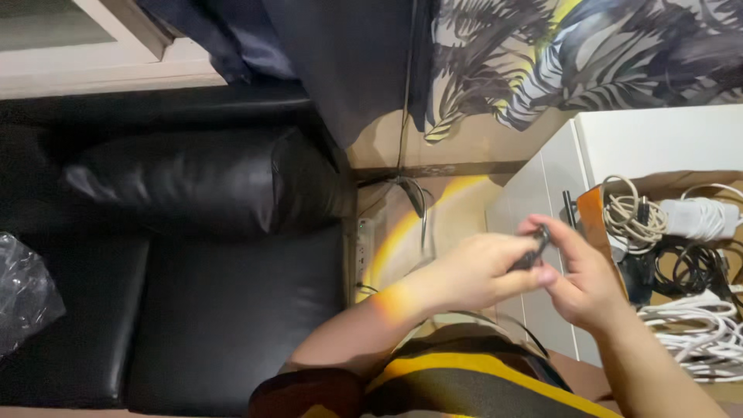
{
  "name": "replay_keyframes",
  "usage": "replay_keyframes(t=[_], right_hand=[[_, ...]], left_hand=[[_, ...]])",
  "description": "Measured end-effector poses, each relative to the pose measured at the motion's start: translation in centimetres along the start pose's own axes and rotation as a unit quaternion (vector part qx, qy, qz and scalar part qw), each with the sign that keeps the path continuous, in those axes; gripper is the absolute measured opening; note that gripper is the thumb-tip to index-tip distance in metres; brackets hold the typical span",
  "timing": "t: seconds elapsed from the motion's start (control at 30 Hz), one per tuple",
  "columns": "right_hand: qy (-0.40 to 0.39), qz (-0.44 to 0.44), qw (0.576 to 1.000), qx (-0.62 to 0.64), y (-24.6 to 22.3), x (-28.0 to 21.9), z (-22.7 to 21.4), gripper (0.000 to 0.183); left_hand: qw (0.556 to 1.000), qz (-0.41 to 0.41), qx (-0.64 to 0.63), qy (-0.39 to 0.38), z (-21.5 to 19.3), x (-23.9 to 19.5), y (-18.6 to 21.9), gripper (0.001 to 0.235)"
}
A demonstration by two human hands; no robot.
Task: The person winds a power cable and places it into a box containing other coiled cables, then opens a desk drawer to move small items like tapes and a lint roller around.
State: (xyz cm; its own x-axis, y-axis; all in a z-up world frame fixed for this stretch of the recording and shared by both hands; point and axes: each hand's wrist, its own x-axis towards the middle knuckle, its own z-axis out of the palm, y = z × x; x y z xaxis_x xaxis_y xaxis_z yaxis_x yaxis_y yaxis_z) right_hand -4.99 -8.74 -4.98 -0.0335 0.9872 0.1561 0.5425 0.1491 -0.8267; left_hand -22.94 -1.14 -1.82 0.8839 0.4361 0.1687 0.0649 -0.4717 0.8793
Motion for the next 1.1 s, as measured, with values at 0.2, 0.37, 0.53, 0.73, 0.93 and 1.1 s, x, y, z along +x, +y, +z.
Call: replay_keyframes(t=[0.2, 0.37, 0.53, 0.73, 0.93, 1.1], right_hand=[[0.165, 0.076, 0.976, 0.12, 2.2, -0.4, 1.9, 0.057], [0.104, 0.108, 0.974, 0.17, 1.6, -2.2, 2.3, 0.035], [0.122, 0.184, 0.96, 0.172, 5.5, -6.9, 3.3, 0.018], [0.225, 0.101, 0.968, -0.048, 1.7, -10.8, 0.2, 0.046], [0.234, -0.023, 0.968, -0.088, -3.8, -13.2, -2.7, 0.033], [-0.106, -0.009, 0.966, -0.237, -0.9, -13.8, -0.4, 0.026]], left_hand=[[0.817, -0.119, -0.526, 0.205, 1.9, 4.9, -3.8, 0.022], [0.726, -0.105, -0.655, 0.18, 3.7, 8.7, -2.8, 0.018], [0.718, -0.119, -0.673, 0.131, 5.2, 11.9, -3.0, 0.024], [0.689, -0.125, -0.714, -0.028, 6.7, 13.9, -3.4, 0.036], [0.742, -0.259, -0.594, -0.17, 8.2, 15.7, -5.9, 0.032], [0.659, -0.265, -0.701, -0.066, 5.1, 17.1, -4.1, 0.011]])
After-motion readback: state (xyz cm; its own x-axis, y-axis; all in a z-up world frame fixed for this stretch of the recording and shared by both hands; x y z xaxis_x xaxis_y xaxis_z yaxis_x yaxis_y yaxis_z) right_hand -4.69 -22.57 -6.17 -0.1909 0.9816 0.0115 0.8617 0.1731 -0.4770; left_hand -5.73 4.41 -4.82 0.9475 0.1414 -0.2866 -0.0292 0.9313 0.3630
